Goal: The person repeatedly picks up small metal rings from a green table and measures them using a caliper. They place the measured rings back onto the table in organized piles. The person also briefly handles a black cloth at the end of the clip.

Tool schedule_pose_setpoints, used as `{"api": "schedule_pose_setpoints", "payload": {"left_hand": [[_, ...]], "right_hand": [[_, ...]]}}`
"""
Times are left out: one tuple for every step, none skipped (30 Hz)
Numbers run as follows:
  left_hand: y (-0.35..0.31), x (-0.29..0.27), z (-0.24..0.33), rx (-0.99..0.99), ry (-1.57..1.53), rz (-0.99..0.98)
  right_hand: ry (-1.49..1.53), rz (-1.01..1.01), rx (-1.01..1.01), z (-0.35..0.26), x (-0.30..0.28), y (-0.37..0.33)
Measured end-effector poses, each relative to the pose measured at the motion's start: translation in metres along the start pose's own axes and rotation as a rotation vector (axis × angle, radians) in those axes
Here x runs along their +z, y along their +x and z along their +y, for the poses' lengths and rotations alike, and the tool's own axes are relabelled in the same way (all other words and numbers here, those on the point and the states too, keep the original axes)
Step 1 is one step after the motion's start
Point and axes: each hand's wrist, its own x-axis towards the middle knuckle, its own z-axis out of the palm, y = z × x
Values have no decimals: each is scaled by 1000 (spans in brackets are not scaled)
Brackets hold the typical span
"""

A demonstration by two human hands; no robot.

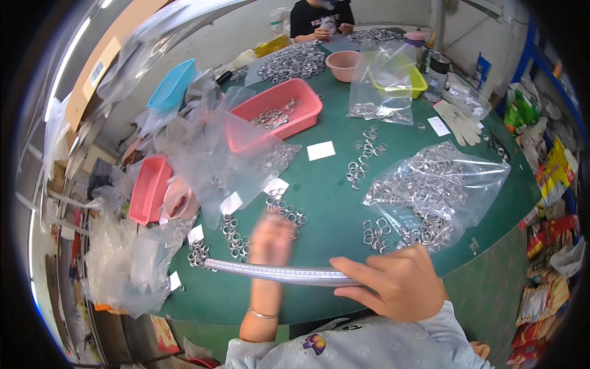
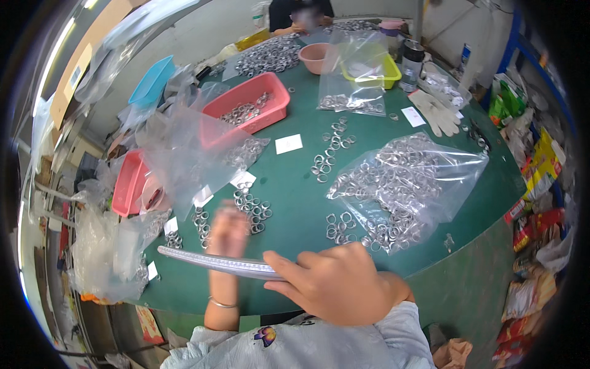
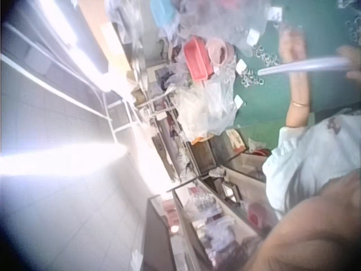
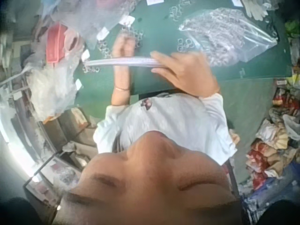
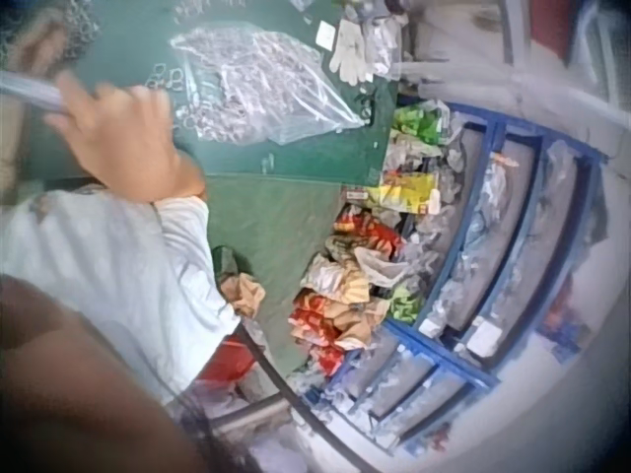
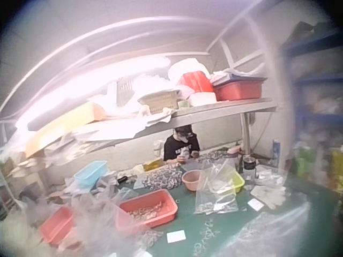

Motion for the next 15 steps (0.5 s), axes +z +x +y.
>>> {"api": "schedule_pose_setpoints", "payload": {"left_hand": [[-4,-13,-22,-181,113,-162],[-9,-8,-40,-305,384,-93],[-13,-8,-52,-426,651,-8],[-15,-12,-57,-245,921,-53],[-16,-19,-59,-60,1189,-91],[-15,-21,-59,123,1457,-152],[-13,-22,-54,193,1514,-135],[-9,-22,-45,264,1569,-116],[-7,-24,-37,334,1622,-89],[-7,-29,-30,301,1635,-53],[-8,-33,-25,328,1643,-38],[-10,-35,-20,355,1652,-26],[-13,-37,-17,381,1661,-15],[-18,-37,-13,328,1674,40],[-22,-41,-8,328,1690,88]], "right_hand": [[2,-13,-11,1,0,1],[-5,-20,-9,0,-3,1],[-18,-55,-7,0,-4,2],[-30,-85,-11,-1,-5,3],[-41,-117,-18,-1,-4,4],[-44,-118,-57,1,-4,3],[-47,-121,-98,4,-4,2],[-49,-124,-139,5,-3,2],[-43,-141,-166,5,-1,2],[-37,-159,-194,5,0,1],[-31,-176,-221,4,2,1],[-22,-197,-235,4,2,1],[-12,-218,-249,3,2,2],[-3,-240,-263,2,1,1],[11,-250,-282,2,1,2]]}}
